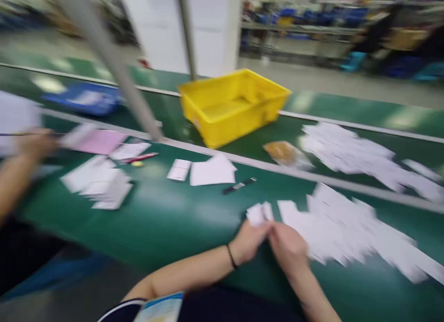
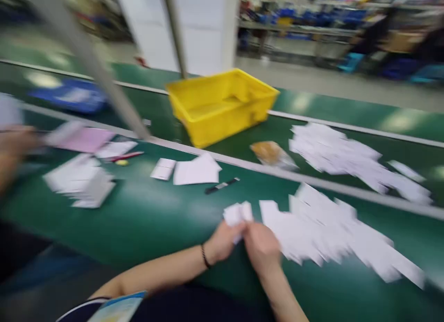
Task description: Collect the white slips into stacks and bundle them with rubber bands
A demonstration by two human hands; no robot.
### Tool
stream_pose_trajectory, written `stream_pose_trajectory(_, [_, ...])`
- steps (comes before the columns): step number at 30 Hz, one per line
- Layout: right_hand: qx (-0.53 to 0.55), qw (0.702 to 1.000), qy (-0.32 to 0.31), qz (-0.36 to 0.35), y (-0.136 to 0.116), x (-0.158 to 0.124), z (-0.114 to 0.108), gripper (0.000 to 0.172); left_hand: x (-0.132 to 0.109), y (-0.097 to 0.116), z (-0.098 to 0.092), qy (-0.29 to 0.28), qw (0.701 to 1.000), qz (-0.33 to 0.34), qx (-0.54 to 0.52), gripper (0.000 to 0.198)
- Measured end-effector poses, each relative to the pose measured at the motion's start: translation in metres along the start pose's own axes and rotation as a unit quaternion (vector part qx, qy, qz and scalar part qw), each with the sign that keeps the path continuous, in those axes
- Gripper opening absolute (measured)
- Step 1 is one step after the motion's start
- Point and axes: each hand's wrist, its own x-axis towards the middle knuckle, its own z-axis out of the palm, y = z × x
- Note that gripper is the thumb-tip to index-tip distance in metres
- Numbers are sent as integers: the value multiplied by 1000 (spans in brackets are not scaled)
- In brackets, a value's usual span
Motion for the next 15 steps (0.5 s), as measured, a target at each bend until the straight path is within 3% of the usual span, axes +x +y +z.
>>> stream_pose_trajectory(3, [-122,992,-20,16,2,-48,-64,31,11,10,-3,14,1000,20,12,53])
stream_pose_trajectory(7, [-116,985,-120,-42,15,-55,-117,24,17,15,-5,16,1000,-24,6,34])
stream_pose_trajectory(9, [-150,978,-147,2,31,-60,-148,33,10,17,-3,17,998,-53,10,27])
stream_pose_trajectory(12, [-248,942,-199,109,59,-78,-189,57,5,20,0,18,996,-79,24,21])
stream_pose_trajectory(15, [-286,916,-235,155,78,-96,-212,63,6,21,1,10,996,-86,29,20])
